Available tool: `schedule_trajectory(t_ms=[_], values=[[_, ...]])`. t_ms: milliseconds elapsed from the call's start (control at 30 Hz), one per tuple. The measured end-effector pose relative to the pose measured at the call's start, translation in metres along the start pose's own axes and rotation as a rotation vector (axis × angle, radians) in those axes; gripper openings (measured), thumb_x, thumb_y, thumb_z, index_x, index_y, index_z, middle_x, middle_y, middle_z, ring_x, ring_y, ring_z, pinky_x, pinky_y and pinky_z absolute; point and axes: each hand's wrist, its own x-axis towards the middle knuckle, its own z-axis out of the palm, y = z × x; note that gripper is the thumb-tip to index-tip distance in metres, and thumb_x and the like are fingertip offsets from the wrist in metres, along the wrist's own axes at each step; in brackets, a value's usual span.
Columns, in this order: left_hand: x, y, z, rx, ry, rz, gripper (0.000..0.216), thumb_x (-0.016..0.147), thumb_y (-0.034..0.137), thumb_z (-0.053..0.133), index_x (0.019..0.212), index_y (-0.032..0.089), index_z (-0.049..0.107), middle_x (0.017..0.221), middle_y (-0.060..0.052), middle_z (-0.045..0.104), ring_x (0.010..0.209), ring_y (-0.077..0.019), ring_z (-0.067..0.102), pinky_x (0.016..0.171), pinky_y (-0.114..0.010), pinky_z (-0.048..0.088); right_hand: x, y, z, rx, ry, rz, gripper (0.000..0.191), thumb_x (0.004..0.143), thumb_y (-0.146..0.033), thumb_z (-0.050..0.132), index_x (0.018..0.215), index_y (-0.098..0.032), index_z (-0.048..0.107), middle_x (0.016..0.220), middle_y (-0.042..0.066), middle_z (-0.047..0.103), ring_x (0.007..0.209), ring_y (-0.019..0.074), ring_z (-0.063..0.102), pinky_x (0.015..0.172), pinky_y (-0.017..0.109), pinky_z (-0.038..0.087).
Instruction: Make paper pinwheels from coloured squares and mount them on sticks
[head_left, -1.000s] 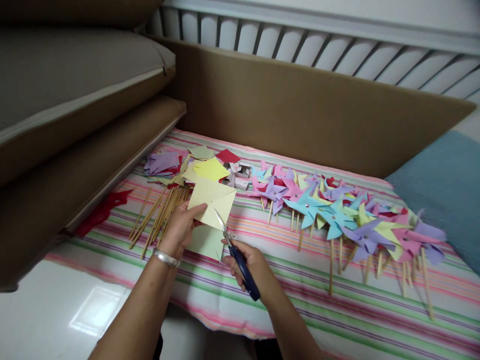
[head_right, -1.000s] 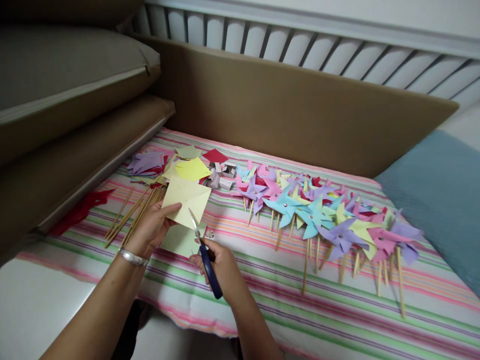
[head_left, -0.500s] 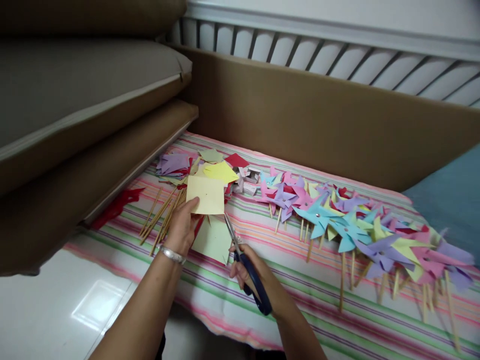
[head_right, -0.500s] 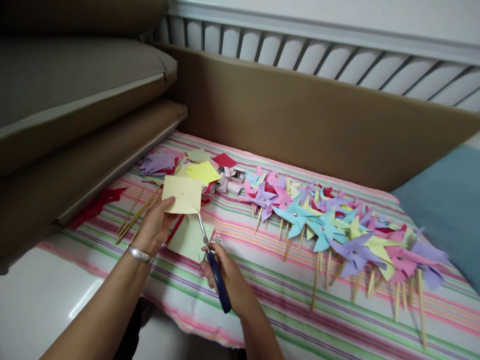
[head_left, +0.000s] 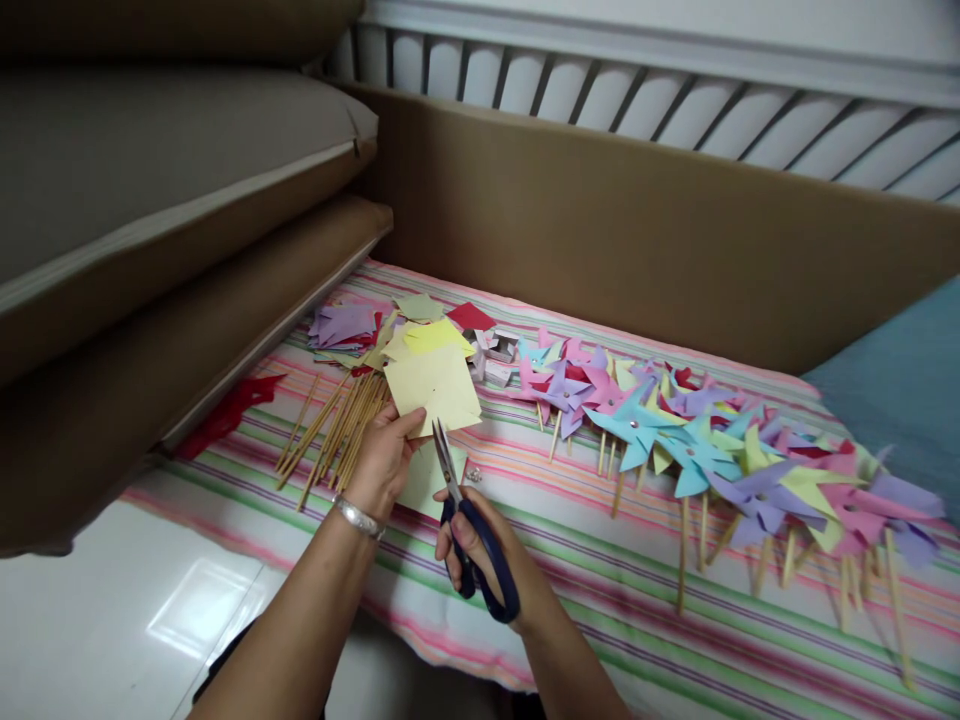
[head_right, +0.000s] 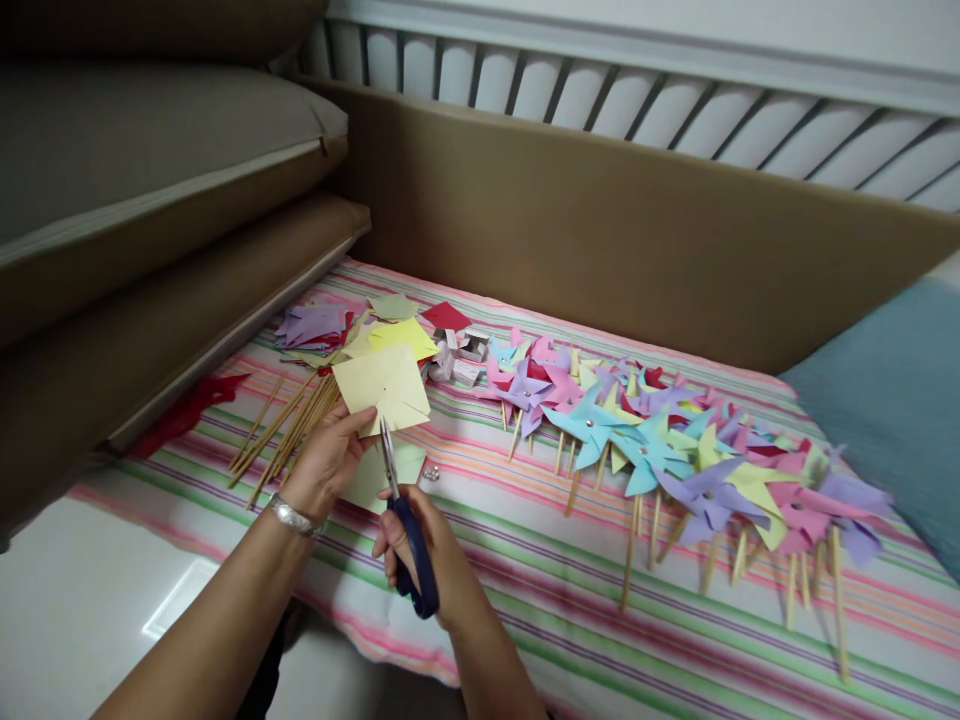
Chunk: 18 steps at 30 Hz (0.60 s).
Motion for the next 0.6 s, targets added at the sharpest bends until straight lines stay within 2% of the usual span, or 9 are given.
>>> schedule_trajectory(t_ms=[100, 200, 267, 333, 433, 500, 600], values=[[-0.002, -0.002, 0.002, -0.020, -0.004, -0.018, 0.023, 0.058, 0.010, 0.071, 0.080, 0.016, 0.065, 0.087, -0.003, 0.071, 0.076, -0.0170, 0.065, 0.066, -0.029, 0.053, 0.003, 0.001, 0.001, -0.024, 0.119, -0.046, 0.044, 0.078, -0.052, 0.056, 0.107, -0.021, 0.046, 0.065, -0.003, 0.055, 0.042, 0.0064, 0.044, 0.041, 0.020, 0.035], [-0.001, -0.002, 0.001, -0.048, -0.051, -0.035, 0.024, 0.059, 0.011, 0.072, 0.082, 0.016, 0.065, 0.089, -0.004, 0.071, 0.079, -0.0171, 0.065, 0.068, -0.029, 0.053, 0.007, 0.000, -0.006, -0.065, 0.362, -0.151, 0.043, 0.075, -0.043, 0.063, 0.108, -0.021, 0.047, 0.069, -0.003, 0.056, 0.047, 0.0086, 0.049, 0.045, 0.022, 0.039], [-0.001, -0.002, 0.000, -0.039, -0.082, -0.073, 0.024, 0.060, 0.012, 0.073, 0.083, 0.015, 0.066, 0.090, -0.005, 0.071, 0.078, -0.0169, 0.065, 0.068, -0.028, 0.053, 0.010, -0.002, -0.017, -0.064, 0.522, -0.224, 0.043, 0.072, -0.036, 0.066, 0.107, -0.022, 0.047, 0.077, 0.000, 0.062, 0.060, 0.0121, 0.057, 0.054, 0.025, 0.045], [-0.001, 0.000, -0.001, 0.015, -0.098, -0.130, 0.025, 0.059, 0.013, 0.074, 0.083, 0.014, 0.066, 0.086, -0.006, 0.071, 0.075, -0.0163, 0.065, 0.066, -0.026, 0.053, 0.011, -0.005, -0.032, -0.034, 0.607, -0.280, 0.047, 0.069, -0.030, 0.069, 0.110, -0.023, 0.045, 0.090, 0.003, 0.065, 0.077, 0.0163, 0.062, 0.068, 0.030, 0.048], [-0.002, 0.004, -0.004, 0.178, -0.159, -0.205, 0.026, 0.059, 0.015, 0.075, 0.084, 0.012, 0.068, 0.081, -0.007, 0.072, 0.072, -0.0153, 0.065, 0.065, -0.024, 0.051, 0.010, -0.013, -0.052, 0.042, 0.650, -0.327, 0.054, 0.067, -0.026, 0.069, 0.113, -0.025, 0.043, 0.101, 0.005, 0.065, 0.090, 0.0194, 0.062, 0.079, 0.034, 0.047], [-0.003, 0.006, -0.006, 0.305, -0.245, -0.242, 0.027, 0.059, 0.017, 0.075, 0.084, 0.011, 0.068, 0.081, -0.007, 0.072, 0.070, -0.0147, 0.064, 0.065, -0.024, 0.050, 0.008, -0.020, -0.060, 0.086, 0.642, -0.321, 0.053, 0.066, -0.028, 0.070, 0.113, -0.026, 0.044, 0.098, 0.004, 0.064, 0.087, 0.0184, 0.062, 0.076, 0.032, 0.047], [-0.006, 0.007, -0.006, 0.479, -0.356, -0.307, 0.028, 0.059, 0.020, 0.075, 0.085, 0.010, 0.068, 0.081, -0.007, 0.072, 0.067, -0.0145, 0.063, 0.061, -0.023, 0.047, 0.005, -0.028, -0.063, 0.116, 0.586, -0.262, 0.049, 0.065, -0.029, 0.070, 0.108, -0.024, 0.049, 0.084, -0.002, 0.061, 0.071, 0.0138, 0.060, 0.064, 0.027, 0.046]])
